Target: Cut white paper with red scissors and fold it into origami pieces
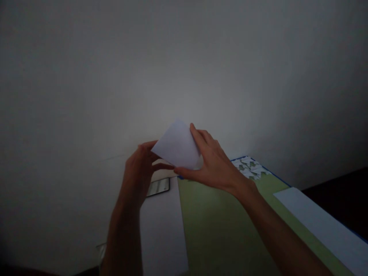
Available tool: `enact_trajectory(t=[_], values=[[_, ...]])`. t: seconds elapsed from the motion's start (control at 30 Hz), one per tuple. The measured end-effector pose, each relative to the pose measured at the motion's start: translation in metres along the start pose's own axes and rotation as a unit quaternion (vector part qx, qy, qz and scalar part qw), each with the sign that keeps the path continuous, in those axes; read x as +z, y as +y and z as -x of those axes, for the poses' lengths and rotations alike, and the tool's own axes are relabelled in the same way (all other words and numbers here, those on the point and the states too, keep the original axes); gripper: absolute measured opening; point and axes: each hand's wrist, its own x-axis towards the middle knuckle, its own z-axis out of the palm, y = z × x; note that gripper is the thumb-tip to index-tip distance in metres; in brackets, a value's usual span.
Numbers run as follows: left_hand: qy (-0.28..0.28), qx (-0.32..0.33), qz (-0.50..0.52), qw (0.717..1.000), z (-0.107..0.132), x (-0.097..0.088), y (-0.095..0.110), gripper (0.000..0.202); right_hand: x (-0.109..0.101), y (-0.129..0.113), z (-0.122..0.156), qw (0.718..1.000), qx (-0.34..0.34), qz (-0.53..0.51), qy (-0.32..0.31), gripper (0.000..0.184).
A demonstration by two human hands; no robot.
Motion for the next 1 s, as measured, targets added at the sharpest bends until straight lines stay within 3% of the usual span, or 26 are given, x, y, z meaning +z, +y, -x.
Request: enact_trajectory(t=[0.2,0.43,0.7,0.87,1.0], values=[[-0.025,-0.045,0.034,0.998,-0.016,-0.018,-0.033,0.06,0.023,0.024,-0.007,1.0,0.019,0.001,-0.005,0.109],[-0.003,-0.056,0.051,0.997,-0.03,-0.027,-0.042,0.06,0.036,0.04,-0.013,0.999,0.043,-0.004,-0.022,0.108],[-0.039,-0.077,0.063,0.994,-0.03,-0.027,-0.055,0.052,0.039,0.042,-0.014,0.995,0.088,-0.031,-0.033,0.105],[-0.107,-0.095,0.118,0.983,-0.027,-0.014,-0.059,0.084,0.035,0.035,-0.013,0.981,0.137,-0.119,-0.074,0.11],[-0.114,-0.106,0.166,0.974,-0.029,-0.001,-0.067,0.107,0.032,0.03,-0.015,0.952,0.159,-0.233,-0.119,0.109]])
